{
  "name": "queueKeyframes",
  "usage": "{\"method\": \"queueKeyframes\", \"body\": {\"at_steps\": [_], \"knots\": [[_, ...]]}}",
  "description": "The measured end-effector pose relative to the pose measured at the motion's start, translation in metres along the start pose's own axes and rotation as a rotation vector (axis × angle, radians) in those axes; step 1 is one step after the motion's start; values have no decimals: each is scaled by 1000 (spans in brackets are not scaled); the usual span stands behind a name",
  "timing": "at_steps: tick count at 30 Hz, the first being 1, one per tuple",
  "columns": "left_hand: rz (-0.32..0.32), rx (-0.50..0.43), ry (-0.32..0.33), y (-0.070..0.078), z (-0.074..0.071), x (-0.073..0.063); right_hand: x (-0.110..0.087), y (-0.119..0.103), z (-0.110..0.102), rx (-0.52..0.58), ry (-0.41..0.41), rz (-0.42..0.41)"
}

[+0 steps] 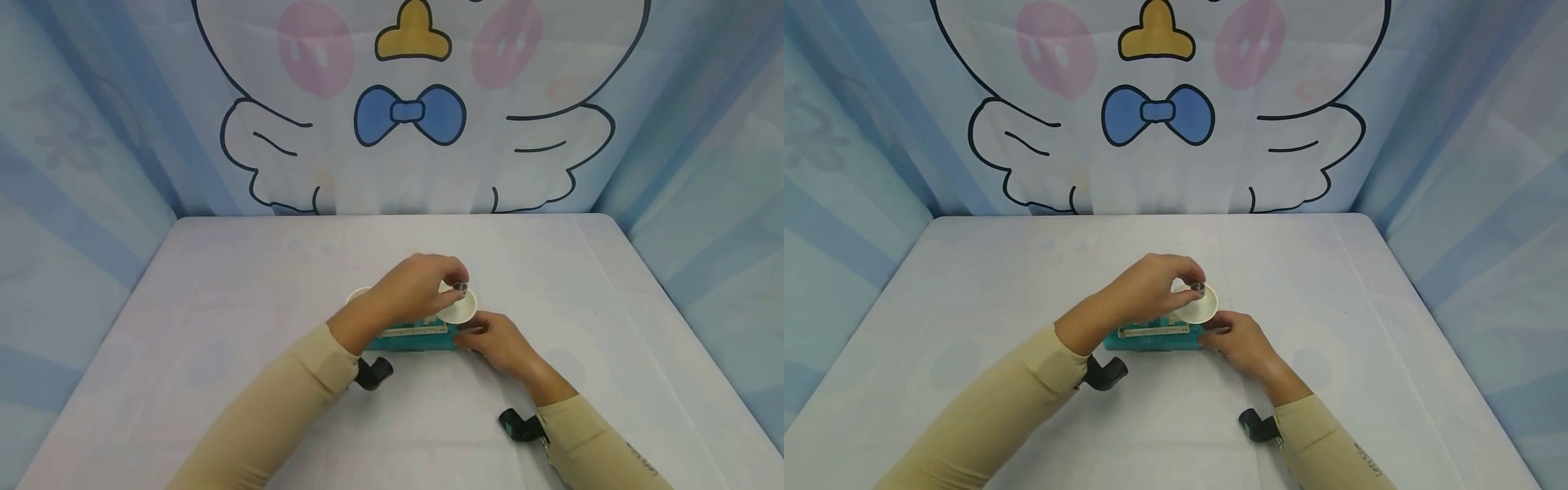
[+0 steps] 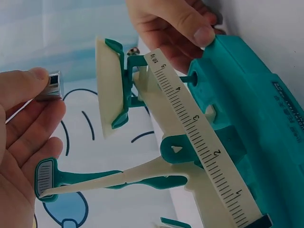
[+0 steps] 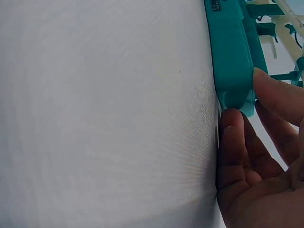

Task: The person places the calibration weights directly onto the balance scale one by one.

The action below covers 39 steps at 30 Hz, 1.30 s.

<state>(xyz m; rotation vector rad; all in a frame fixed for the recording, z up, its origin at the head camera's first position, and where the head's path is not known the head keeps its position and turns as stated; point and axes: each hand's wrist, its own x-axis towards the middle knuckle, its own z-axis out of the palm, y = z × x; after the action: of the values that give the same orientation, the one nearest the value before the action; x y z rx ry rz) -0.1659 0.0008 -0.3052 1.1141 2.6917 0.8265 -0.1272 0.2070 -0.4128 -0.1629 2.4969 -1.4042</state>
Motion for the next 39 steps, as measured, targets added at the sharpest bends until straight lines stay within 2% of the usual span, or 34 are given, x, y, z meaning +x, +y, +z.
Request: {"method": "queueKeyframes", "body": {"at_steps": [5, 11, 17, 19, 29, 39], "knots": [[-17, 95, -30, 3, 1, 1, 1, 2, 0, -3, -2, -7], [-30, 155, -39, 3, 4, 3, 1, 3, -1, -6, -8, -17], [37, 228, 9, 1, 6, 2, 1, 2, -1, 4, -9, -12], [42, 254, 18, 1, 6, 2, 0, 1, -1, 8, -11, -12], [-44, 319, -2, -1, 13, 6, -2, -2, 0, 7, -5, -17], [-74, 353, -10, 0, 15, 6, -2, -2, 0, -14, 0, -20]]}}
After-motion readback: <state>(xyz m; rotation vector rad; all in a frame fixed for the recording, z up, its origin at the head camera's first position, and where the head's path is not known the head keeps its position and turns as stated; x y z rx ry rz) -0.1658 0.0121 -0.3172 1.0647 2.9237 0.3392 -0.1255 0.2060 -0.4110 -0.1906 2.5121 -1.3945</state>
